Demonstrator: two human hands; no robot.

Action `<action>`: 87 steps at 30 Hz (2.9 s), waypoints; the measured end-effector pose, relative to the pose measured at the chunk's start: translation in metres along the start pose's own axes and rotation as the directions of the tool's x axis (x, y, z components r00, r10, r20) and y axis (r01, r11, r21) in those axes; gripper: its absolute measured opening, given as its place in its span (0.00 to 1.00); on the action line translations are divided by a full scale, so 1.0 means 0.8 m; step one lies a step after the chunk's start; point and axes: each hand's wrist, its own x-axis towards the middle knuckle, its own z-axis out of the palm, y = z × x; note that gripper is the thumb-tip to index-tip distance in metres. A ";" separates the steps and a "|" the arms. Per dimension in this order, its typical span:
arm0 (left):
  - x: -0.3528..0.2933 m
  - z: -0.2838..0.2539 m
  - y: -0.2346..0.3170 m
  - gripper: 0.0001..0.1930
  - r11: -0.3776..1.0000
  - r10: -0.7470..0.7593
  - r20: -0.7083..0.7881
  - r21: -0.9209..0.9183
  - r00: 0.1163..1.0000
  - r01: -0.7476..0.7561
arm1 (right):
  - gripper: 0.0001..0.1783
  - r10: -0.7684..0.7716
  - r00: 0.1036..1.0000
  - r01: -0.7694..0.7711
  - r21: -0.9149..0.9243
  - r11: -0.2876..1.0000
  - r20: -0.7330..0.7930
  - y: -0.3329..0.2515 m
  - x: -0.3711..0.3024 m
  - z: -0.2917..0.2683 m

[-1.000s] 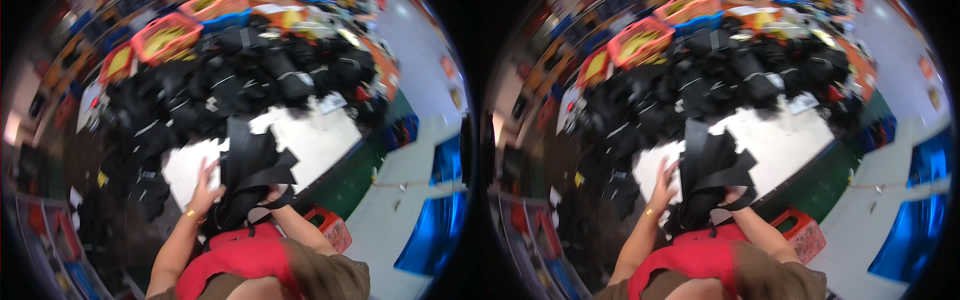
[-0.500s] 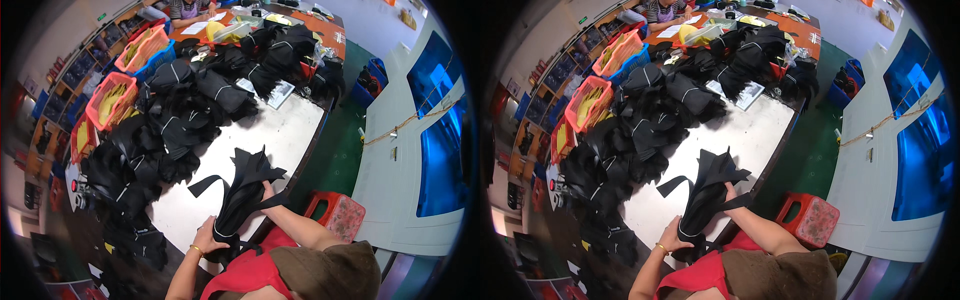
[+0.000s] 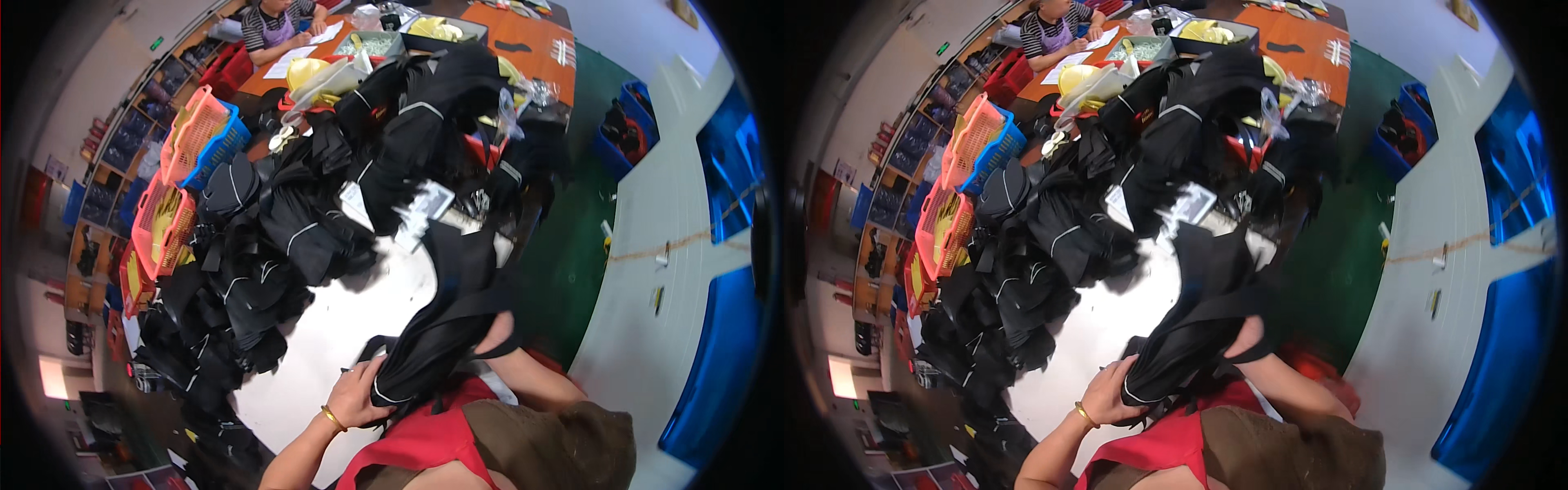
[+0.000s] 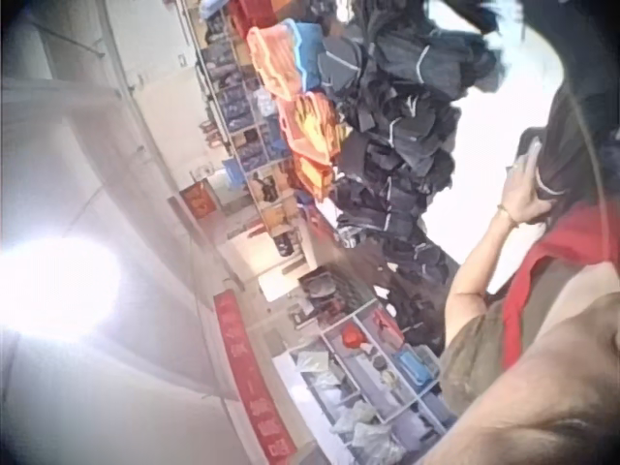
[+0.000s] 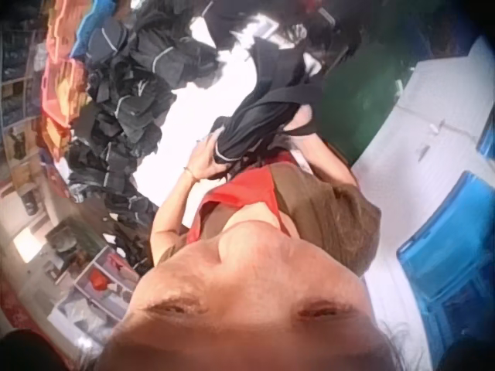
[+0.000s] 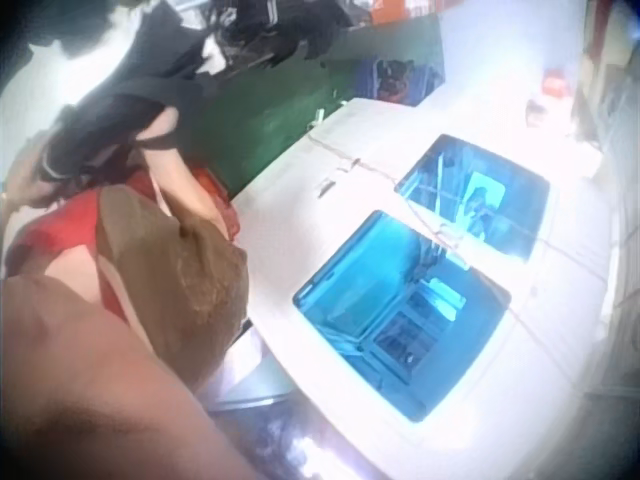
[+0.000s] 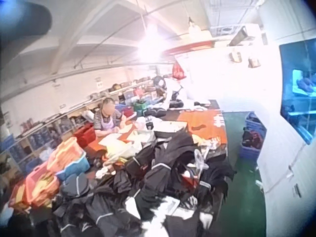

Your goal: Organizing and counting stacks of black shoe components and recording the tally in a logbook.

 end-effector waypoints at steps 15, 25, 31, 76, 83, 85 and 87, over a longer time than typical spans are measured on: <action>0.264 -0.088 0.163 0.47 0.943 0.292 -0.095 -0.139 0.952 -0.303 | 0.34 -0.600 0.681 0.730 -0.323 0.603 0.419 -0.265 0.034 0.156; 0.340 -0.160 0.181 0.52 0.905 0.301 -0.197 -0.250 0.933 -0.345 | 0.32 -0.379 0.634 0.716 -0.327 0.616 0.674 -0.318 0.112 0.303; 0.427 -0.281 0.194 0.49 0.826 0.266 -0.403 -0.373 0.875 -0.423 | 0.28 -0.696 0.550 0.762 -0.618 0.193 0.462 -0.345 0.276 0.455; 0.505 -0.328 -0.085 0.21 0.155 -0.563 -0.155 -0.985 0.812 -0.081 | 0.22 -0.416 0.813 -0.148 -0.835 0.530 -0.407 -0.324 0.182 -0.027; 0.475 -0.220 -0.177 0.25 0.392 -0.628 -0.148 -0.908 0.764 0.146 | 0.29 -0.589 0.707 -0.072 -0.868 0.492 -0.392 -0.313 0.214 -0.024; 0.473 -0.227 -0.181 0.27 0.413 -0.638 -0.126 -0.888 0.760 0.199 | 0.29 -0.588 0.722 -0.070 -0.883 0.464 -0.366 -0.311 0.224 -0.016; 0.461 -0.234 -0.183 0.29 0.435 -0.657 -0.117 -0.866 0.745 0.247 | 0.45 -0.699 0.648 -0.233 -0.953 0.196 -0.302 -0.308 0.237 -0.002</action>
